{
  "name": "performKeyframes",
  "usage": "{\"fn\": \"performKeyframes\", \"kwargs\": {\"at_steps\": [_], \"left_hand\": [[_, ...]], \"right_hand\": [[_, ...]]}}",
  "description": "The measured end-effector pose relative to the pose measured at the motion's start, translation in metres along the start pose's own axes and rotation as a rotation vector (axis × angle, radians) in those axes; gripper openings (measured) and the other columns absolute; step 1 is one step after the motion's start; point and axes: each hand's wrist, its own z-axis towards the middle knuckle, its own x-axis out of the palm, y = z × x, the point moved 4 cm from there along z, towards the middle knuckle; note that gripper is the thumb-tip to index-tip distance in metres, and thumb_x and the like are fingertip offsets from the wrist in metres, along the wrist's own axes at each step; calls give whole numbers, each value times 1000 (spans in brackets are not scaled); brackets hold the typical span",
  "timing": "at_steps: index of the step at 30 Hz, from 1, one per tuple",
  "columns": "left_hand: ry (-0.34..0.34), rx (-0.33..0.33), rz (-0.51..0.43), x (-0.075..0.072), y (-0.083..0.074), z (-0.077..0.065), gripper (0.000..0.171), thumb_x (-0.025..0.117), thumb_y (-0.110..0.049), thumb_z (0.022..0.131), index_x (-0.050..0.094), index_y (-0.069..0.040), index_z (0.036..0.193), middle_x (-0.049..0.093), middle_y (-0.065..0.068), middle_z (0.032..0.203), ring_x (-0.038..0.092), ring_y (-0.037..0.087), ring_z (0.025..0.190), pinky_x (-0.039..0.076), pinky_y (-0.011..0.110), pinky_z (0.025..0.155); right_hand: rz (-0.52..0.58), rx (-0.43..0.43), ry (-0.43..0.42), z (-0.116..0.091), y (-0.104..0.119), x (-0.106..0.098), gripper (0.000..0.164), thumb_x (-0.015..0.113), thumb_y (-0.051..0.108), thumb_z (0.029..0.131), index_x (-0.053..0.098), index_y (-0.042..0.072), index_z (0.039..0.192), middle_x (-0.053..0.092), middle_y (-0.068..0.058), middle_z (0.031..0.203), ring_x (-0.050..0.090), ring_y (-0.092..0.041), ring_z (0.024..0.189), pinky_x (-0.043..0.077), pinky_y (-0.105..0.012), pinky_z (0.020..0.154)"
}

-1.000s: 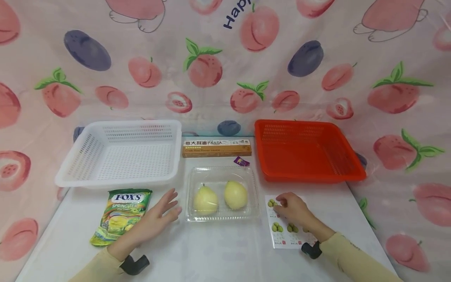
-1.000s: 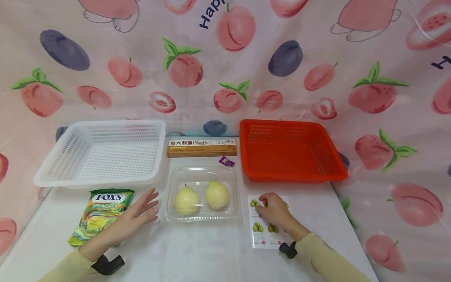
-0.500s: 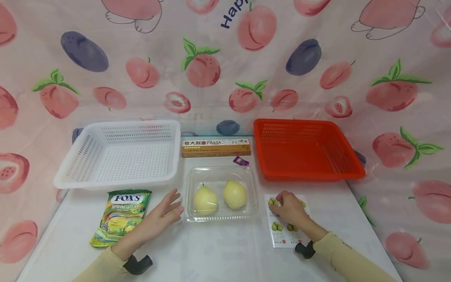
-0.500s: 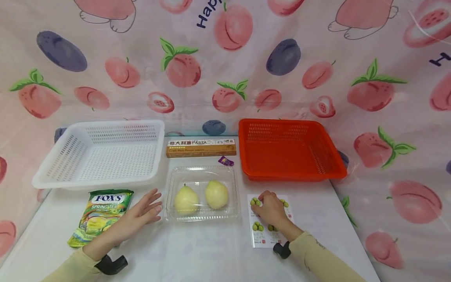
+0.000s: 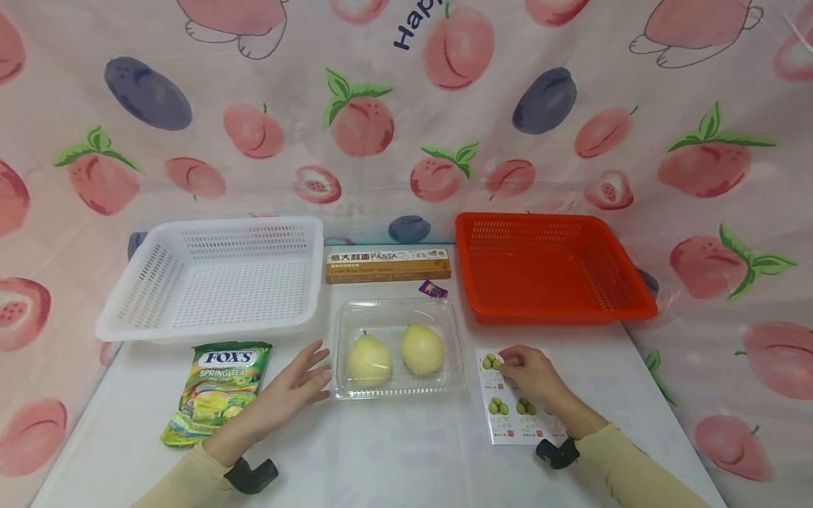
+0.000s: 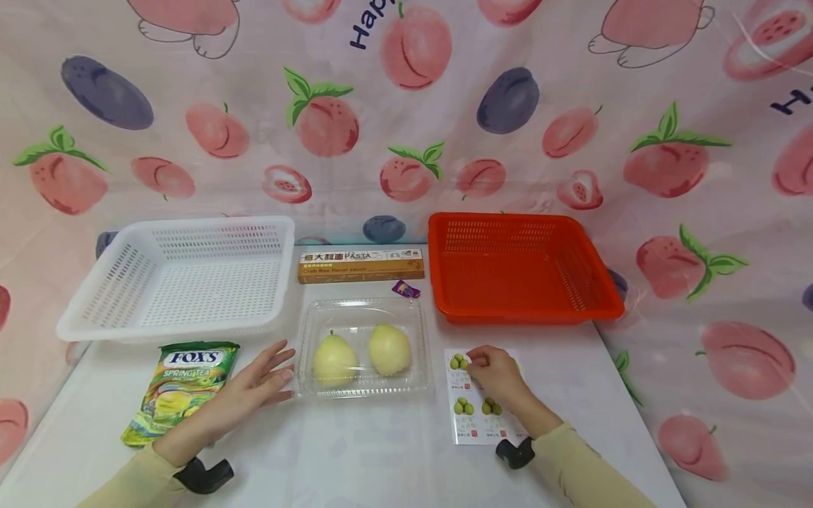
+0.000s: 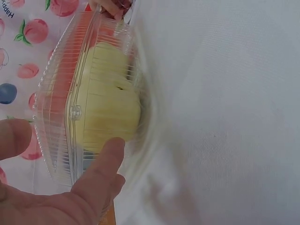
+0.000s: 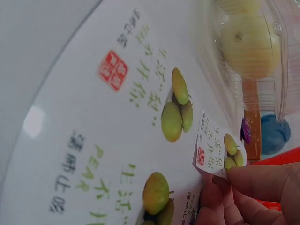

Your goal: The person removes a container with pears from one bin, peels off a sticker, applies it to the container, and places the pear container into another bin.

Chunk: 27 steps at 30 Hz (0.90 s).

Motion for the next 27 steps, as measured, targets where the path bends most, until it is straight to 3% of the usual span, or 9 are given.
{"fn": "performKeyframes", "kwargs": {"at_steps": [6,15,27], "left_hand": [[17,2,-45,2,-2,1,69,51,-21,104,9,-2,155,18,28,155,34,46,134,51,40,93],[42,-8,-88,4,2,4,69,50,-22,104,8,-3,155,18,25,157,36,44,134,48,44,96],[51,-35,-145,8,8,8,72,52,-33,103,10,-11,157,18,14,160,34,41,136,48,41,98]], "right_hand": [[34,56,3,0,-2,0,27,62,15,95,64,1,118,65,-8,91,61,-21,76,53,-26,65],[82,60,8,-1,-2,-5,29,62,14,95,63,-1,120,68,-9,95,61,-22,79,54,-30,73],[169,36,29,-4,2,-9,36,63,21,96,61,0,125,67,-9,100,60,-22,81,52,-29,68]]}}
